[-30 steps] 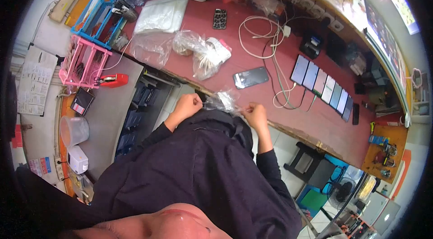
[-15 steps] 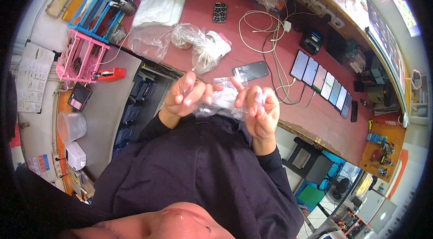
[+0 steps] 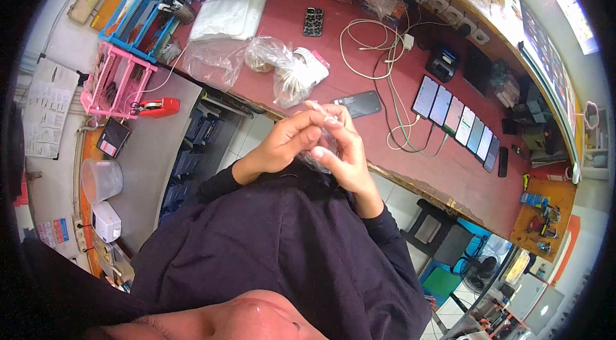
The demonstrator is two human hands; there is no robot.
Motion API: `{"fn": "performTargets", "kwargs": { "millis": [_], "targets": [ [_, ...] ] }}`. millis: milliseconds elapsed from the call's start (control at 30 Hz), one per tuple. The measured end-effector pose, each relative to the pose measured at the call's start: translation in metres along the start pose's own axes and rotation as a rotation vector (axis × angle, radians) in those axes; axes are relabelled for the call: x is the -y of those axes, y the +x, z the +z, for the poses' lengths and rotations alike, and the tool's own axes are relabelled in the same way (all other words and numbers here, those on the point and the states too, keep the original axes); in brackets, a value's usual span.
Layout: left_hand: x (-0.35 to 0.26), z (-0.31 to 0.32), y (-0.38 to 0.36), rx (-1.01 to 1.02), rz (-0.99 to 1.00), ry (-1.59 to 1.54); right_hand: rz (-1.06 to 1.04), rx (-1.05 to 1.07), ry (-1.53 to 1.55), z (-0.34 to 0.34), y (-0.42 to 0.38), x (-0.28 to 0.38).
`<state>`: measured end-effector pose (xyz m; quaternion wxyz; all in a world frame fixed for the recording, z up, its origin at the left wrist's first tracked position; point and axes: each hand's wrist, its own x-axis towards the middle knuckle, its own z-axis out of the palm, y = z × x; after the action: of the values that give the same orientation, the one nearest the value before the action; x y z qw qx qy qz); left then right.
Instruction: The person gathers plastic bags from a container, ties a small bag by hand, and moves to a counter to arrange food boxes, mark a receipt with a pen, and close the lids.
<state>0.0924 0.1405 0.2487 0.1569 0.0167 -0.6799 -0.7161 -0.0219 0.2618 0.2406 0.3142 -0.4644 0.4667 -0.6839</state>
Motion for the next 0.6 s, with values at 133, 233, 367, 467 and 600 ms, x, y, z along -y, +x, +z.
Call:
{"fn": "performTargets", "kwargs": {
  "millis": [133, 233, 367, 467, 600],
  "targets": [
    [0.022, 0.005, -0.001, -0.07, 0.031, -0.008, 0.148, -0.159, 0.017, 0.009, -0.006, -0.013],
    [0.007, 0.004, 0.003, -0.072, 0.003, 0.083, 0.135, -0.184, 0.029, 0.015, -0.003, -0.01],
    [0.006, 0.002, 0.005, -0.073, 0.235, 0.536, 0.305, -0.191, 0.017, 0.01, -0.014, -0.029],
    [-0.001, -0.004, 0.001, -0.04, 0.22, 0.708, 0.317, -0.314, 0.223, 0.017, -0.017, -0.036],
    [0.009, -0.018, 0.0, 0.035, 0.189, 0.542, 0.362, -0.179, 0.152, 0.017, -0.009, -0.025]
  ]
}}
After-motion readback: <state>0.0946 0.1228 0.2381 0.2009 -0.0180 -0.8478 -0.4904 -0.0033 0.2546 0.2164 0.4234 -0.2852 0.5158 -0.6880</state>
